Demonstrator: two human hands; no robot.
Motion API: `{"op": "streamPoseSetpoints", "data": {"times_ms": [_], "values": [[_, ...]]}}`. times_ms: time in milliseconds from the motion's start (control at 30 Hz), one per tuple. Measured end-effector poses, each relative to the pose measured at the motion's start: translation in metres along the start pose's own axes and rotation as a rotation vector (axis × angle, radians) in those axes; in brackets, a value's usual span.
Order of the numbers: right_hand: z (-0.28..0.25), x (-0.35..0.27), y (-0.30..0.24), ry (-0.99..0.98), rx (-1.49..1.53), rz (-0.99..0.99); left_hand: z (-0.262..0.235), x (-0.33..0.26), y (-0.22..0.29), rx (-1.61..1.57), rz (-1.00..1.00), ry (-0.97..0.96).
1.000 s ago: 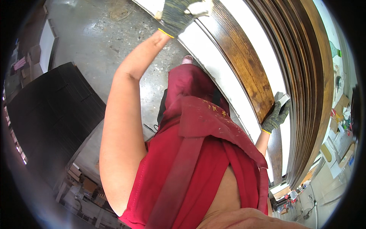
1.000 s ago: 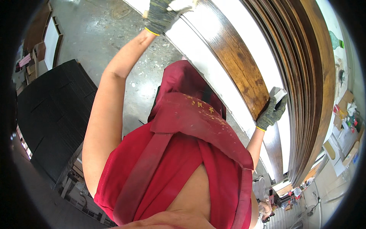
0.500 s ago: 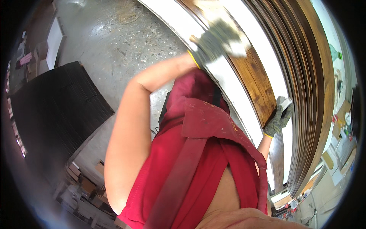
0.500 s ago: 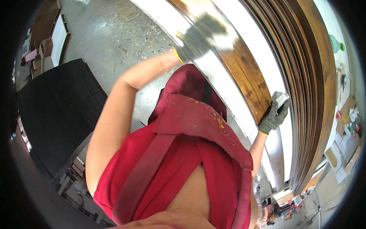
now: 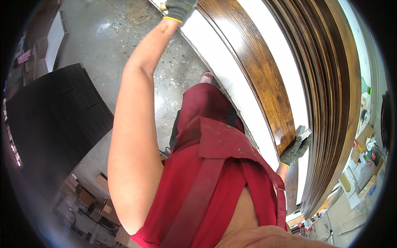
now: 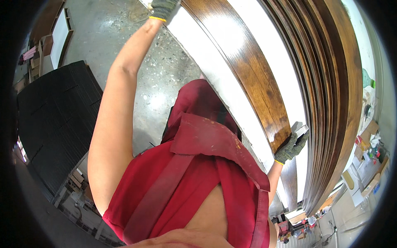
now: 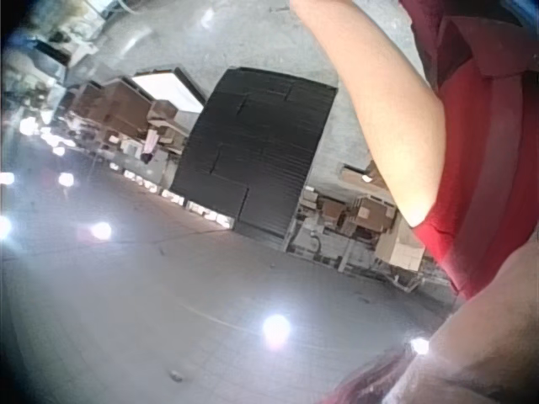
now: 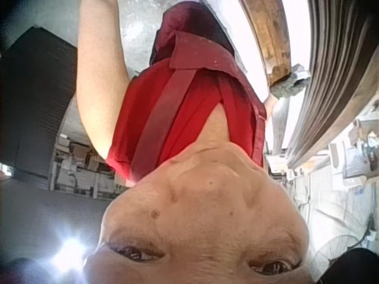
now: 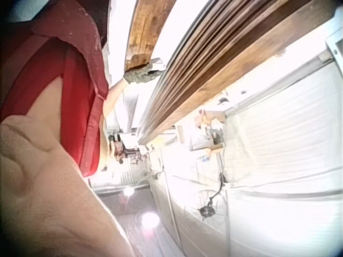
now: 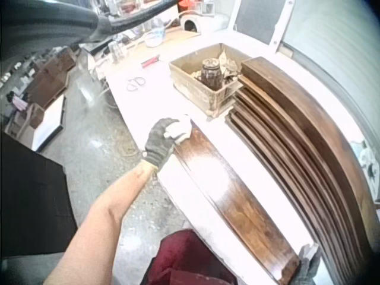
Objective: The person wipes a wooden board with a cloth, rubs the wood with a sanding block, applies liquid from a plastic bottle, and wipes the surface again.
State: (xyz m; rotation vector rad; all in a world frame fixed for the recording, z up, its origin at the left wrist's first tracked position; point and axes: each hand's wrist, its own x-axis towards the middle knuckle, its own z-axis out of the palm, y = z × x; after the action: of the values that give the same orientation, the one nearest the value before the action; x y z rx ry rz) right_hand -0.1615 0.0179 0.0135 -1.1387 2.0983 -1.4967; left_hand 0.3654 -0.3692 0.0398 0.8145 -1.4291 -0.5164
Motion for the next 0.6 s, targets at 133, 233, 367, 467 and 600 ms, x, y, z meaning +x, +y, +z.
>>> {"op": "streamPoseSetpoints", "data": {"times_ms": [133,233,367,467,600], "values": [[-0.001,0.0,-0.002,-0.008,-0.054,0.027,-0.02,0.016,-0.032,0.012,-0.185,0.049],[-0.002,0.0,0.0,-0.02,0.0,0.015,-0.045,0.037,-0.04,0.742,-0.312,0.04],[-0.001,0.0,0.004,0.004,0.032,-0.015,-0.047,0.055,-0.005,-0.279,-0.603,0.296],[0.0,0.0,0.004,0.004,0.044,-0.022,0.013,-0.003,0.048,-0.064,-0.284,-0.091],[0.0,0.0,0.003,-0.012,0.044,-0.019,0.137,-0.121,0.094,-0.103,-0.004,-0.756]]}}
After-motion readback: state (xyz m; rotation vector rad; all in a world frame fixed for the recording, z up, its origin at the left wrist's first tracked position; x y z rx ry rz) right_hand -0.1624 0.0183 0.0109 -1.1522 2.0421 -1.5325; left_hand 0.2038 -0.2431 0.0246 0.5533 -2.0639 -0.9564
